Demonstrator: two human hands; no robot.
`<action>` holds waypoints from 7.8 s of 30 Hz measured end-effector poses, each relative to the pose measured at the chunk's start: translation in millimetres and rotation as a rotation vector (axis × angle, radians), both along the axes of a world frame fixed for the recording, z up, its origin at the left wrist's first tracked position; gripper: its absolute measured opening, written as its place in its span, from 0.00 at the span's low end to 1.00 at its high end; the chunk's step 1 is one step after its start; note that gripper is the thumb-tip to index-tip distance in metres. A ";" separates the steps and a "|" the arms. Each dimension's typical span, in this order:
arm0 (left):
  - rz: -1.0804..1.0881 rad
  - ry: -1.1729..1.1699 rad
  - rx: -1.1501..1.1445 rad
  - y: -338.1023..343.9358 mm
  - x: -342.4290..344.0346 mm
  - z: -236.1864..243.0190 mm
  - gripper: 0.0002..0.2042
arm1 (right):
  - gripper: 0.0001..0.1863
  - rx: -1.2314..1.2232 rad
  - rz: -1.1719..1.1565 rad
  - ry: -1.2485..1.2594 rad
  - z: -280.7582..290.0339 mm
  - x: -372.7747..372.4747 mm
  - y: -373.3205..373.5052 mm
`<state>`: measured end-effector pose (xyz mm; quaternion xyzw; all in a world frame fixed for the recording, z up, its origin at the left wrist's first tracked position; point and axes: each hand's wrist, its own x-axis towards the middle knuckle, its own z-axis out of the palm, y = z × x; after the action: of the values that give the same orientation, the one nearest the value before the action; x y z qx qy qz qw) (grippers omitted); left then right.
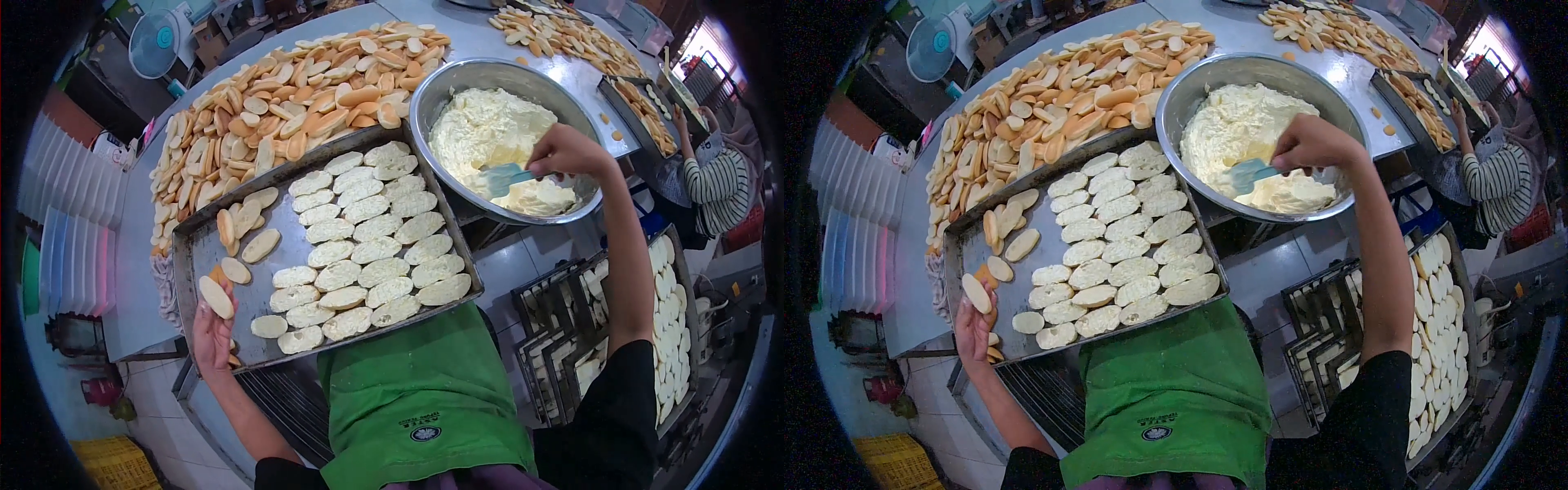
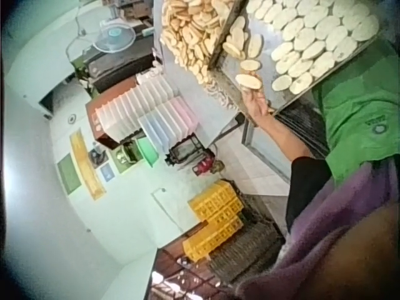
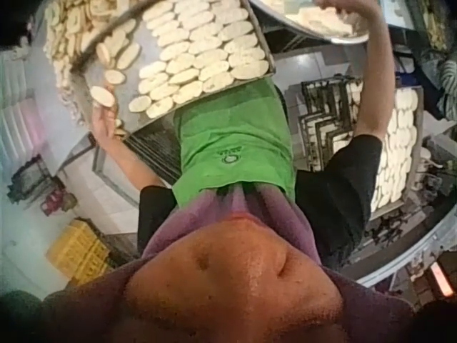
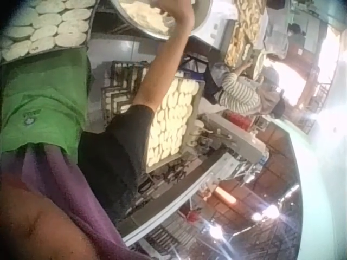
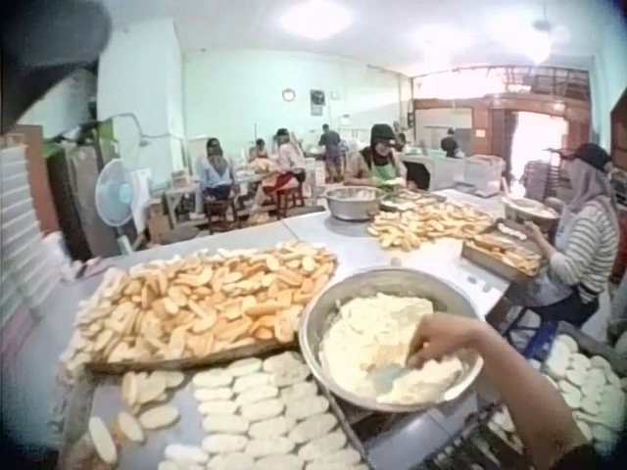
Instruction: The recorder is spreading cream or butter on multiple slices of bread using a spatula on a production floor.
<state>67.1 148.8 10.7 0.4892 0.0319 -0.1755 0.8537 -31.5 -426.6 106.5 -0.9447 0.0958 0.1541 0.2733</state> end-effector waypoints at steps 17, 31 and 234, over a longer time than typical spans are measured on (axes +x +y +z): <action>-0.364 -0.020 -0.126 -155.5 -79.2 13.5 0.24 | 0.10 0.874 -0.264 -0.770 -69.7 -86.7 196.4; -0.264 -0.098 -0.251 -160.7 -78.2 6.2 0.30 | 0.11 0.654 -0.303 -0.817 -88.1 -91.5 213.5; -0.611 0.042 -0.136 -121.9 -77.3 -7.9 0.39 | 0.15 0.364 -0.181 -0.851 -92.8 -79.8 227.8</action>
<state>-10.2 27.0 2.8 0.4142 -0.1108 -0.4356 0.7915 -111.3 -198.8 13.7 -0.8484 0.0288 -0.2571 0.4619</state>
